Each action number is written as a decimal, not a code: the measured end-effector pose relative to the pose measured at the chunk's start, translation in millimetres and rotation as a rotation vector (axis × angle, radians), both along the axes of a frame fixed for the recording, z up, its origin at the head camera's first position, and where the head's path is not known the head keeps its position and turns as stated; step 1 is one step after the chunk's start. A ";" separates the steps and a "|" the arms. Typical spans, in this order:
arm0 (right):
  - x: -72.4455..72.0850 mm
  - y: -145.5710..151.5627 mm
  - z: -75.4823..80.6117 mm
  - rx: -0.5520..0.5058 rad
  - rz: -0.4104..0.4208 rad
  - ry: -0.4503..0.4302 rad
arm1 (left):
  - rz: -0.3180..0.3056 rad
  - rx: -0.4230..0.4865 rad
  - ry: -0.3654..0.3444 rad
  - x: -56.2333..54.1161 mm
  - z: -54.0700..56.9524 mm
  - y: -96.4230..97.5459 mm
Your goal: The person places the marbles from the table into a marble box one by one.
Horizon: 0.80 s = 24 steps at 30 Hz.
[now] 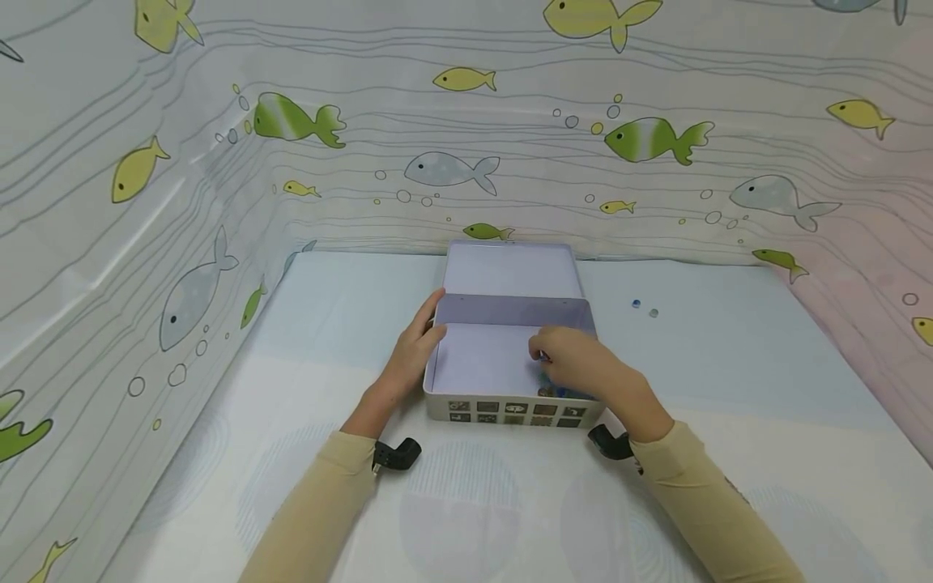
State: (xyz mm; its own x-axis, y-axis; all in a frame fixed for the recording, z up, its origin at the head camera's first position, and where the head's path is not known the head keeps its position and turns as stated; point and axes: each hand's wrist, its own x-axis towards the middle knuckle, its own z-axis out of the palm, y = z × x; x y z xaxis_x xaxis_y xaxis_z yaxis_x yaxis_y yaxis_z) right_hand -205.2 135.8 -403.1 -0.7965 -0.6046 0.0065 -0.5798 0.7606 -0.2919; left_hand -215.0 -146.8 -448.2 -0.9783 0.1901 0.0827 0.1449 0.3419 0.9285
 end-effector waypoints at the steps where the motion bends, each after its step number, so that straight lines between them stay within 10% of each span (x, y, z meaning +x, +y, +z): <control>1: 0.6 -1.1 -0.7 0.003 0.004 0.000 | 0.001 0.002 -0.001 0.1 -0.2 0.0; 24: 0.8 -3.2 1.4 -0.004 -0.005 -0.009 | 0.005 0.001 0.000 0.8 0.6 0.8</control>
State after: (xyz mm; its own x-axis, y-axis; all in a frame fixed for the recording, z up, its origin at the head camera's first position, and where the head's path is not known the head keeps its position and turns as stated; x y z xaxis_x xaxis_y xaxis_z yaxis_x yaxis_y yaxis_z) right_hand -204.4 132.6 -401.6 -0.7993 -0.6009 0.0013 -0.5736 0.7623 -0.2999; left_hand -214.2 -146.0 -447.6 -0.9792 0.1854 0.0828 0.1433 0.3415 0.9289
